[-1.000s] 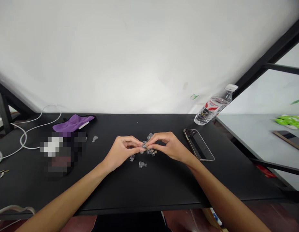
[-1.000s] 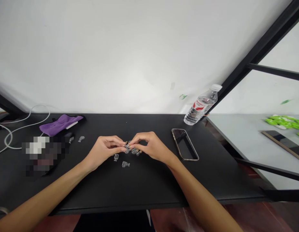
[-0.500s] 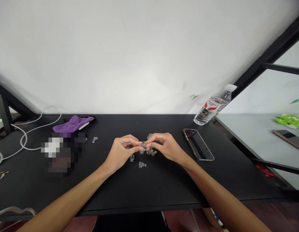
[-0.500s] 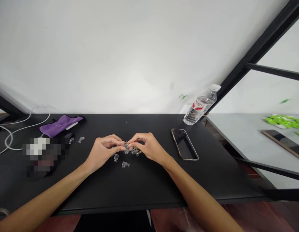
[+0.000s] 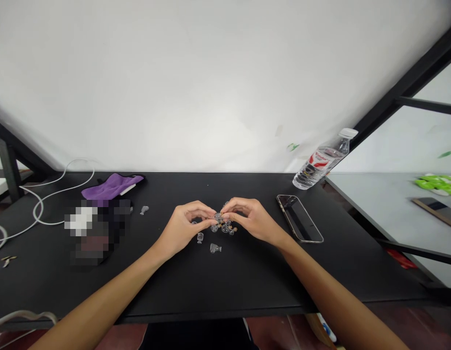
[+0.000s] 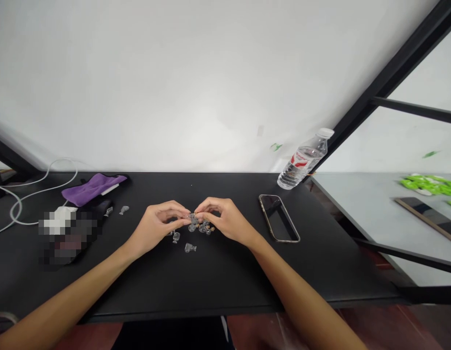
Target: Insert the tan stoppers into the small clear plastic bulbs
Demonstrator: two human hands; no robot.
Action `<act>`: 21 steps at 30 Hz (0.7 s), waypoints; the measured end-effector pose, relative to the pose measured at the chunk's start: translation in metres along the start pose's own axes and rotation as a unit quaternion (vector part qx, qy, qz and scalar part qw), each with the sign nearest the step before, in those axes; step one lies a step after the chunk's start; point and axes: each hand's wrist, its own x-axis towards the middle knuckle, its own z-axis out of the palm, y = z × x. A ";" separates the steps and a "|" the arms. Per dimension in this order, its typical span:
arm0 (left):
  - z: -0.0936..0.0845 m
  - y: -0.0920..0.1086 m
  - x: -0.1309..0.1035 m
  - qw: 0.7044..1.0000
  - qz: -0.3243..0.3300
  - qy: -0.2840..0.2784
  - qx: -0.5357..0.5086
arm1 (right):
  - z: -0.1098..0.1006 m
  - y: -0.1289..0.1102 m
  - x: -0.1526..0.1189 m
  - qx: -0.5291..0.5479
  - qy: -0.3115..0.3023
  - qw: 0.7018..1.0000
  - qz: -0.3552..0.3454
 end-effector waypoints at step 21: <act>-0.049 0.006 0.007 0.902 0.031 -0.249 0.350 | -0.016 -0.003 0.000 -0.109 -0.123 0.986 -0.007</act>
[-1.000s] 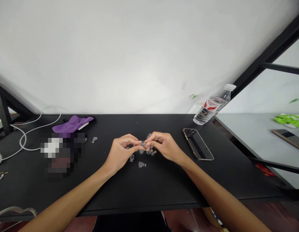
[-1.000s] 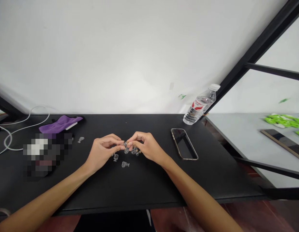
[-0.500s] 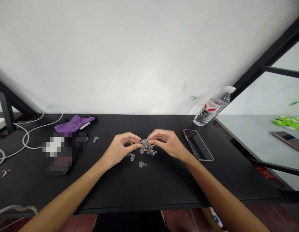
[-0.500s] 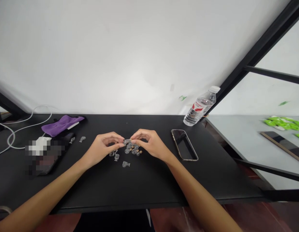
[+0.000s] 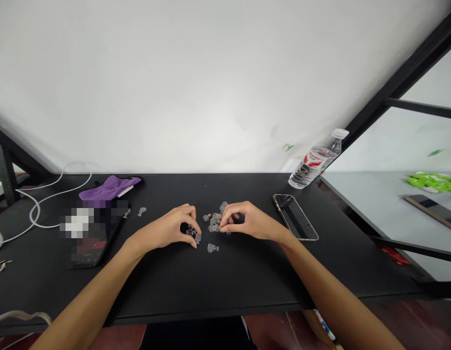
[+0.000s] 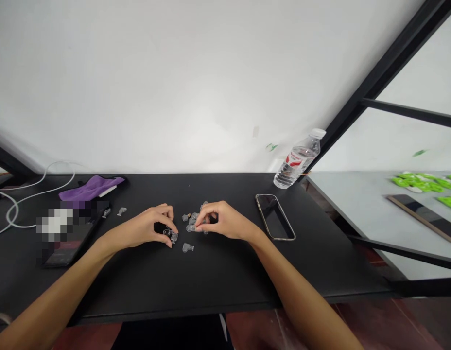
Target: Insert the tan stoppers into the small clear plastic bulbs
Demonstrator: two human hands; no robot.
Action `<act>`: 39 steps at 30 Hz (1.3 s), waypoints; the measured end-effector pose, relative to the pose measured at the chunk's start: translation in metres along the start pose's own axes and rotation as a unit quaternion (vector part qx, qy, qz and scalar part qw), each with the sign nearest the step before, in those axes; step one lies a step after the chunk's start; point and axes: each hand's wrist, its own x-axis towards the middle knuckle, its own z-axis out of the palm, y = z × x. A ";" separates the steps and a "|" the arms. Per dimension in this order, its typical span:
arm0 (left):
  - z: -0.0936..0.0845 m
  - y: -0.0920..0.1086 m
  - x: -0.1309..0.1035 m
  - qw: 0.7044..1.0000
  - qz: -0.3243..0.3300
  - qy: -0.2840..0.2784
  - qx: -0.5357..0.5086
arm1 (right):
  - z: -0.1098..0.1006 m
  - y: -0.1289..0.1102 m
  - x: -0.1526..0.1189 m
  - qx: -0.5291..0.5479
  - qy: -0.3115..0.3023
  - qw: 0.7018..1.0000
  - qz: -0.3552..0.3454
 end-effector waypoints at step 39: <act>0.026 0.023 0.012 0.874 -0.103 0.231 -0.416 | -0.062 0.018 -0.034 -0.053 -0.026 0.990 0.125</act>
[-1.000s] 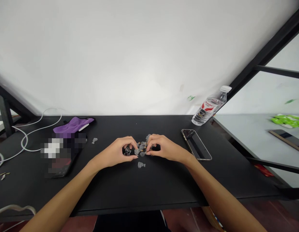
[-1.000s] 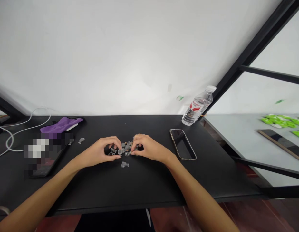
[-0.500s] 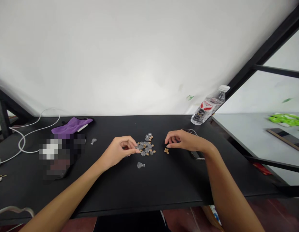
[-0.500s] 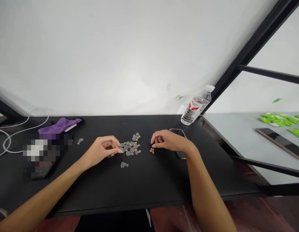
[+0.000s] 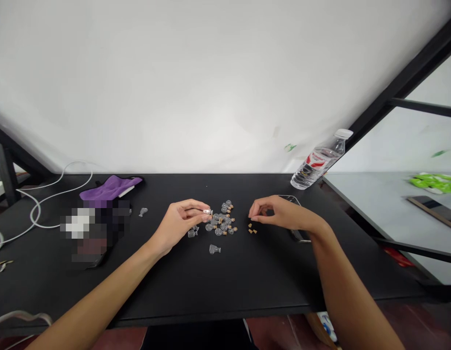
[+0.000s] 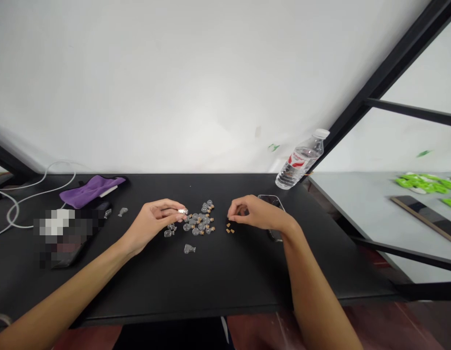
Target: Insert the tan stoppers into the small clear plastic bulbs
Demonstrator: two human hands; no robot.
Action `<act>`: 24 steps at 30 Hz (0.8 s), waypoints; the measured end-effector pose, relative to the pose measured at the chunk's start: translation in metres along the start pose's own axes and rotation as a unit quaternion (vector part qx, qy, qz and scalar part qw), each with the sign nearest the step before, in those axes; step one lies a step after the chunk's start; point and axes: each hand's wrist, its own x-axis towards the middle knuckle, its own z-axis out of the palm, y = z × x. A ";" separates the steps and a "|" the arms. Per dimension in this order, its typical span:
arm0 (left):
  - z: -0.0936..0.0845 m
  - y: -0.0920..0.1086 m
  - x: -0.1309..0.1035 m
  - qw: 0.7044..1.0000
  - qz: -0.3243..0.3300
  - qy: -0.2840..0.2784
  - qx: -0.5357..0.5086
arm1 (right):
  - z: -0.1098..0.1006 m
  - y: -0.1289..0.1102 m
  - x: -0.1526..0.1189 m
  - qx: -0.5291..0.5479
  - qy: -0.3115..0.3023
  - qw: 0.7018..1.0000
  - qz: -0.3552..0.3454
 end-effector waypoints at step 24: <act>0.016 0.001 -0.004 0.999 -0.001 -0.041 0.014 | 0.073 -0.037 0.031 0.087 0.191 0.960 -0.187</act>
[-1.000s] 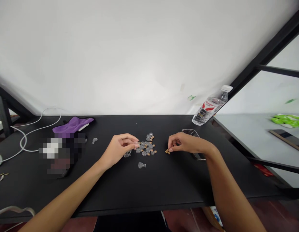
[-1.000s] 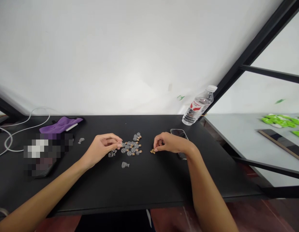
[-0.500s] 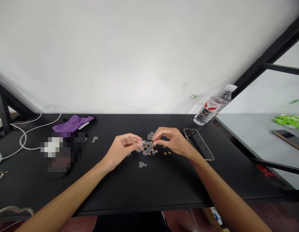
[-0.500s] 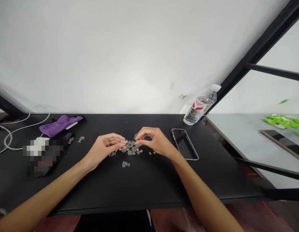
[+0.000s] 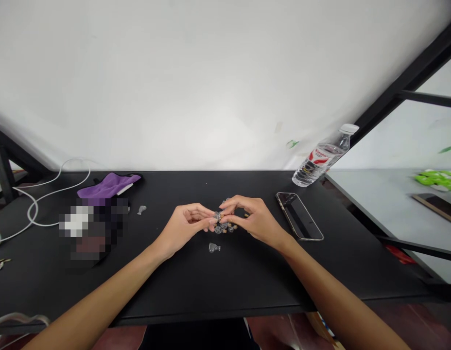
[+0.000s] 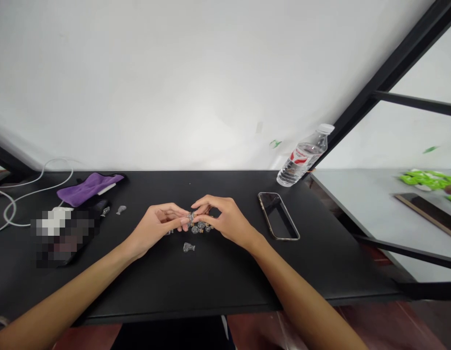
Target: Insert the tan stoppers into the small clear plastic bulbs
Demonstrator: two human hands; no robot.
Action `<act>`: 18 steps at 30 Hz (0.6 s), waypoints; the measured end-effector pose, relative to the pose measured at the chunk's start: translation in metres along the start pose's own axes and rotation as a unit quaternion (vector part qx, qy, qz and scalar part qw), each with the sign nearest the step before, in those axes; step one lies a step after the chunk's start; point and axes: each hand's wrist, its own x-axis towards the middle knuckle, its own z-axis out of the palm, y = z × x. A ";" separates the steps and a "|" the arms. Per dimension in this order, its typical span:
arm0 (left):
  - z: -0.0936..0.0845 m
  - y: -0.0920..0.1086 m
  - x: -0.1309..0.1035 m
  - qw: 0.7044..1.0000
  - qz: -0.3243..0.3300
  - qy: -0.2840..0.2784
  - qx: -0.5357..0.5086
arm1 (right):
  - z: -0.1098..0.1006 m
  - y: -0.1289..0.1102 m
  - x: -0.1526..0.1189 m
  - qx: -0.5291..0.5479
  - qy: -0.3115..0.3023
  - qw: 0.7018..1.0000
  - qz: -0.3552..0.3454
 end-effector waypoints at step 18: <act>0.001 -0.003 0.000 0.999 0.009 0.023 -0.041 | 0.002 -0.004 0.002 -0.028 0.016 0.999 -0.001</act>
